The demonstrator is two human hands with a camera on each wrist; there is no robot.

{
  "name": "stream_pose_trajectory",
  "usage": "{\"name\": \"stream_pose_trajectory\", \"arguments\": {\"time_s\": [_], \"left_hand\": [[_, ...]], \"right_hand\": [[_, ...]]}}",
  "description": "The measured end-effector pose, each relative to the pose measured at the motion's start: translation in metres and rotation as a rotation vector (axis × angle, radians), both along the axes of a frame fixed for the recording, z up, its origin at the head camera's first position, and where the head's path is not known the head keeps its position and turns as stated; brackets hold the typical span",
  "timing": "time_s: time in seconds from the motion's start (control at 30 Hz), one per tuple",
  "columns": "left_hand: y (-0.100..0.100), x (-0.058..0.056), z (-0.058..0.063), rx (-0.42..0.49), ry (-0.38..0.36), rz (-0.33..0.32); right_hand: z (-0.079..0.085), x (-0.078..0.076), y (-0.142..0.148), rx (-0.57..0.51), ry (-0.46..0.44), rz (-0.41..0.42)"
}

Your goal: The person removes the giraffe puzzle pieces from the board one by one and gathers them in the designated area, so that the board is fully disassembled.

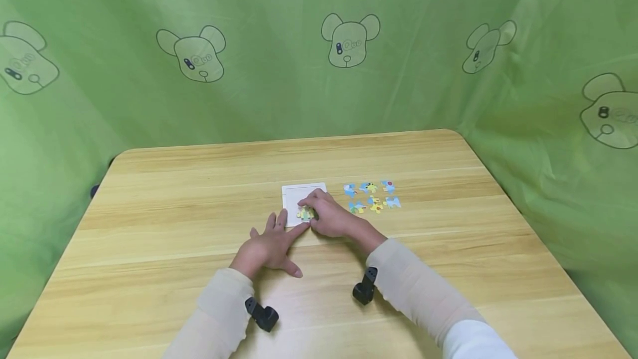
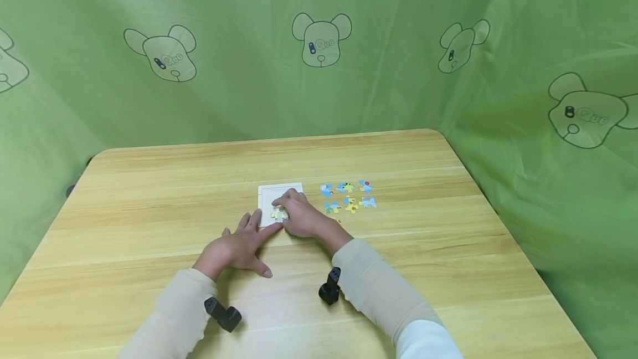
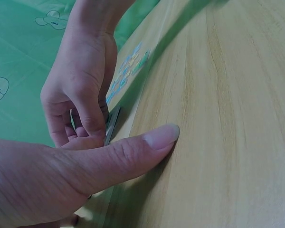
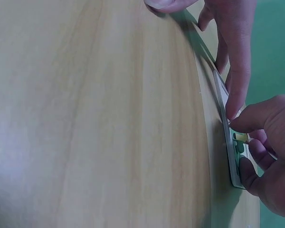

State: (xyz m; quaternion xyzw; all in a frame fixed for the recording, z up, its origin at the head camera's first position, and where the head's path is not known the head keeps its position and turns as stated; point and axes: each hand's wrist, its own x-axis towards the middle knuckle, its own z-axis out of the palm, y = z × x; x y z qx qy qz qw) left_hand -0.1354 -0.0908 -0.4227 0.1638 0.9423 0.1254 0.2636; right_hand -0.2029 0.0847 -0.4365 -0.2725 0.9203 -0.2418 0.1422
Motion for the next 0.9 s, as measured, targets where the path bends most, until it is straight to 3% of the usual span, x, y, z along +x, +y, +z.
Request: {"name": "stream_pose_trajectory", "arguments": {"time_s": [0.43, 0.73, 0.9], "left_hand": [[0.000, 0.000, 0.000, 0.010, 0.001, 0.002], [0.000, 0.001, 0.001, 0.015, 0.000, 0.004], [0.000, 0.001, 0.000, 0.006, 0.002, -0.001]], "right_hand": [[-0.003, 0.003, 0.002, -0.031, 0.051, -0.026], [-0.010, 0.004, 0.004, -0.117, 0.078, 0.008], [-0.011, 0.004, 0.005, -0.156, 0.073, -0.024]]}}
